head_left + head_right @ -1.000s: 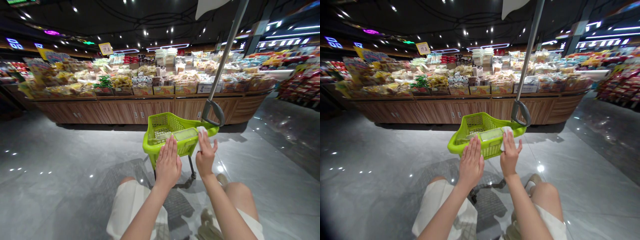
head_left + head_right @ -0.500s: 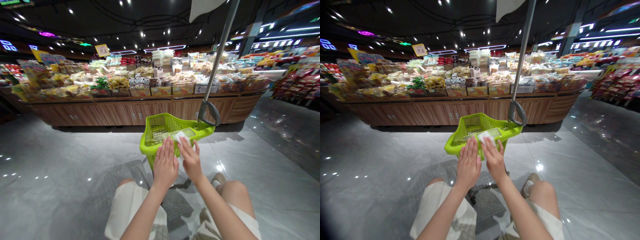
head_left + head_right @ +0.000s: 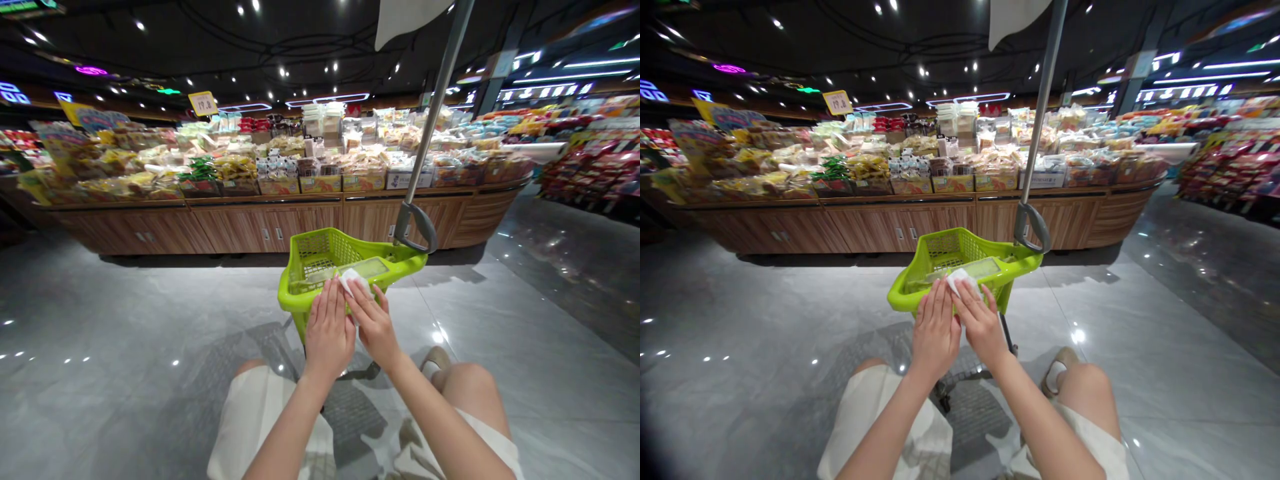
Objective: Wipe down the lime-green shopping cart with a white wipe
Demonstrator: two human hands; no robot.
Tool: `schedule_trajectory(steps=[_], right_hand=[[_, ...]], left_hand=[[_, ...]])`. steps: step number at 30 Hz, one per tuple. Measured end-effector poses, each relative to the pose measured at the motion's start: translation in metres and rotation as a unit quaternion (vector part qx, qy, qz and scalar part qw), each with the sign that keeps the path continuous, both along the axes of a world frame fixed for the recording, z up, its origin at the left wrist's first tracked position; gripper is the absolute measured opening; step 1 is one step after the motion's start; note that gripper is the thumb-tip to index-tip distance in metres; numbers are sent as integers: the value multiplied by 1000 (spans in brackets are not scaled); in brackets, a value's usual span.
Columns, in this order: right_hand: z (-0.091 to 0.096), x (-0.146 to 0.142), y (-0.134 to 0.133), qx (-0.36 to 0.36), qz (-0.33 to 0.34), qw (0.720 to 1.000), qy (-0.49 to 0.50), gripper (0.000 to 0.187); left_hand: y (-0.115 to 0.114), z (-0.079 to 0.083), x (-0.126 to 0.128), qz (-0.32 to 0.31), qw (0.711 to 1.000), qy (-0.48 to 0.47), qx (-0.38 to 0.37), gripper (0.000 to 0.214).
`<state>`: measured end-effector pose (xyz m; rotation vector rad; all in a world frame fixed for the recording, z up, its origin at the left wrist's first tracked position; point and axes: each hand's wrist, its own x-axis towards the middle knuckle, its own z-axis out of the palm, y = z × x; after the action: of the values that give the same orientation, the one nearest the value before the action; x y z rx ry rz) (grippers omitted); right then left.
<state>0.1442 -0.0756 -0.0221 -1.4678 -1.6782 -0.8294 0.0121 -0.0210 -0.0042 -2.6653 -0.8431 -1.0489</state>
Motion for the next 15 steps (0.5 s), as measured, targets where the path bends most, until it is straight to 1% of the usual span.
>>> schedule_trajectory(steps=[1,3,7,9,10,12,15], right_hand=[[0,1,0,0,3,1000,-9,63],[0,20,-3,13,-25,1000,8,65],[0,85,-12,32,-127,986,101,74],[3,111,-16,13,-151,983,105,77],[6,118,-18,0,-153,984,93,77],[11,122,-21,-24,-150,986,69,76],[15,109,-23,-36,-140,987,69,77]], left_hand=[[1,0,-1,-3,1000,-1,2,65],[2,1,-3,-8,1000,0,4,66],[5,1,-6,-17,1000,3,9,66],[8,0,-7,-25,1000,6,13,66],[10,0,-8,-31,999,8,16,66],[16,-2,-13,-43,999,6,23,65],[28,-3,-23,-54,998,-15,21,63]])
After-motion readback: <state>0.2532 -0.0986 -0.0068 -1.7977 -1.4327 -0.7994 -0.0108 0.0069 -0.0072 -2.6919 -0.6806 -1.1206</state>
